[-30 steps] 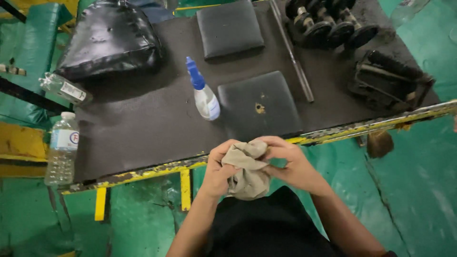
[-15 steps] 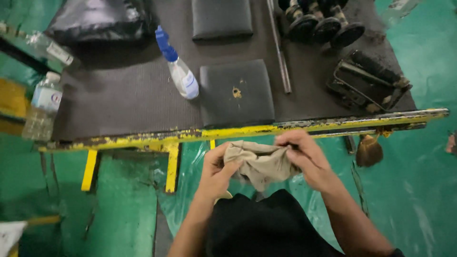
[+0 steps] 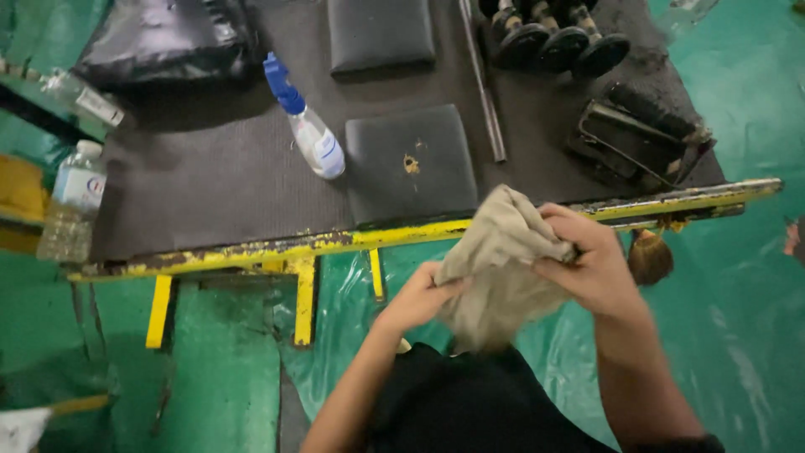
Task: Cleaning gym equipment including a machine pad and a metal bar with spray and a cloth.
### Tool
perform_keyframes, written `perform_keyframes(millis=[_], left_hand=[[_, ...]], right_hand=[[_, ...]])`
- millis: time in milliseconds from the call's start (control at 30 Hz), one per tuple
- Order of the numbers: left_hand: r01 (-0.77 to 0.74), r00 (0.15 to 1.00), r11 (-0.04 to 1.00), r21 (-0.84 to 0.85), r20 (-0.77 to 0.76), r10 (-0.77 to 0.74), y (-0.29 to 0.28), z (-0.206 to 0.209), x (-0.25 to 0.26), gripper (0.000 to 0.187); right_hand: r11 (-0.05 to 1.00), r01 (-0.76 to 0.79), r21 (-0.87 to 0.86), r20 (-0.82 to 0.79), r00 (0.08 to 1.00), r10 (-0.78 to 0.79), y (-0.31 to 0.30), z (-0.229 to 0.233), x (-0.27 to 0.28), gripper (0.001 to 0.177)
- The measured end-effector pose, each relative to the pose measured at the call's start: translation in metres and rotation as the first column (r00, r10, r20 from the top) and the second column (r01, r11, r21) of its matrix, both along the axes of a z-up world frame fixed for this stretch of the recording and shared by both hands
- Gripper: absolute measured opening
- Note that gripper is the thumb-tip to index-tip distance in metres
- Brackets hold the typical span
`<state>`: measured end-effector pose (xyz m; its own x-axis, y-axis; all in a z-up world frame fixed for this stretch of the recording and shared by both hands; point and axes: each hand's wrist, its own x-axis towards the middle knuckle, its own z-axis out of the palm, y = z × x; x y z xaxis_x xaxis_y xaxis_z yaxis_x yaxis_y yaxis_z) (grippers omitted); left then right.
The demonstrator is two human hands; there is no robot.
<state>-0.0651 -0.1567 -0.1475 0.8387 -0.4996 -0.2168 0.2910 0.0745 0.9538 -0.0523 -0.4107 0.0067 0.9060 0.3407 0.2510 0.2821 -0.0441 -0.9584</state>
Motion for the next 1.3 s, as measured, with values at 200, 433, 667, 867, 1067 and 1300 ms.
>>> perform_keyframes(millis=[200, 433, 667, 867, 1067, 1300], left_hand=[[-0.251, 0.957, 0.908, -0.336, -0.225, 0.181, 0.020, -0.005, 0.037, 0.036], [-0.087, 0.979, 0.952, -0.294, 0.151, 0.136, 0.065, 0.094, 0.070, 0.037], [0.388, 0.913, 0.912, 0.129, 0.083, -0.400, 0.084, 0.095, 0.106, 0.020], [0.362, 0.932, 0.932, -0.009, -0.016, -0.362, 0.076, 0.102, 0.125, 0.038], [0.408, 0.884, 0.913, -0.016, 0.254, -0.391, 0.048, 0.171, 0.113, 0.024], [0.287, 0.701, 0.952, 0.109, 0.653, -0.287, 0.003, 0.195, 0.111, 0.016]], right_hand=[[0.960, -0.065, -0.273, 0.122, 0.987, 0.101, 0.023, 0.018, -0.018, 0.034], [0.934, 0.079, -0.348, 0.212, 0.977, -0.003, 0.049, -0.016, -0.026, 0.029], [0.602, 0.743, 0.293, -0.277, 0.669, -0.690, 0.043, -0.077, 0.016, 0.018], [0.566, 0.808, 0.161, -0.332, 0.585, -0.740, 0.065, -0.093, 0.037, 0.019], [0.611, 0.773, 0.170, -0.063, 0.627, -0.776, 0.091, -0.081, 0.017, 0.022], [0.511, 0.647, 0.566, -0.771, 0.634, 0.051, 0.057, -0.071, 0.015, 0.053]])
